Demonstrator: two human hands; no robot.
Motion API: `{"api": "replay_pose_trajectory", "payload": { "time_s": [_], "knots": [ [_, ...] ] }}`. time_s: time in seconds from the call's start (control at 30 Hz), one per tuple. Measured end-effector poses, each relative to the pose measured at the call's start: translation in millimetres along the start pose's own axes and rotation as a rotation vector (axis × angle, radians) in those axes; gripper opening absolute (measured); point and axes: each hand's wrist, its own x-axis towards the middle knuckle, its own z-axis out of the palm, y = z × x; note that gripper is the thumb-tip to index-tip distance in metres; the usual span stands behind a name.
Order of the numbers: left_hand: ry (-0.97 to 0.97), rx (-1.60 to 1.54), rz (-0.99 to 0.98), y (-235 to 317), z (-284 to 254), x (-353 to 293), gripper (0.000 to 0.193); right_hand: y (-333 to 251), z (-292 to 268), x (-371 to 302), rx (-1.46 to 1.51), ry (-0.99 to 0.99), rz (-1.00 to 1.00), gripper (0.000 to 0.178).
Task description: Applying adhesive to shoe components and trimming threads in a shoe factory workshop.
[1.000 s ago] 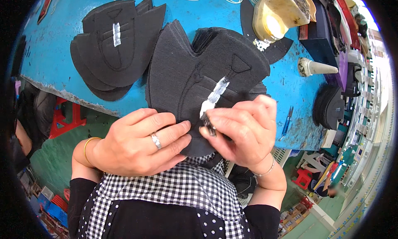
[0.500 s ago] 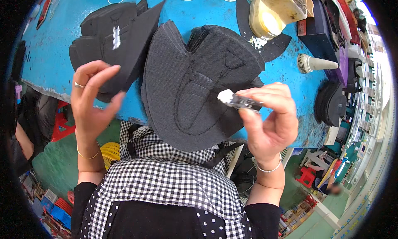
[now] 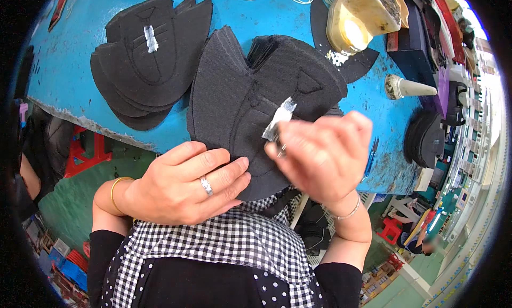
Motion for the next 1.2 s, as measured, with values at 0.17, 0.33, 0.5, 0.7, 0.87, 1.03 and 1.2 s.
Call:
{"api": "replay_pose_trajectory", "payload": {
  "time_s": [0.17, 0.33, 0.5, 0.7, 0.87, 1.03, 1.2],
  "knots": [
    [0.01, -0.047, -0.024, 0.5, -1.2, 8.4, 0.036, 12.1, -14.3, -10.3, 0.335, 0.131, 0.199, 0.024],
    [0.096, 0.031, 0.077, -5.4, -9.0, 13.2, 0.04, 112.3, -3.9, 1.6, 0.417, 0.524, 0.574, 0.014],
    [0.325, 0.209, -0.217, -22.3, -42.7, -15.1, 0.05, 190.1, 29.9, 9.0, 0.247, 0.397, 0.8, 0.017],
    [0.032, 0.275, -0.56, -58.7, -38.3, -32.2, 0.071, 202.9, 28.4, -5.5, -0.222, 0.213, 0.471, 0.019],
    [0.022, -0.035, -0.032, -25.3, -12.4, -14.6, 0.046, 174.0, 8.1, 1.2, 0.193, 0.335, 0.826, 0.014],
    [0.031, 0.05, 0.038, -6.5, 15.9, 2.1, 0.04, 89.5, -15.2, -8.9, 0.528, 0.427, 0.57, 0.008],
    [-0.027, 0.068, 0.045, -1.4, 12.1, 4.3, 0.036, 18.1, -10.8, -13.6, 0.437, -0.006, 0.264, 0.027]
  ]
}}
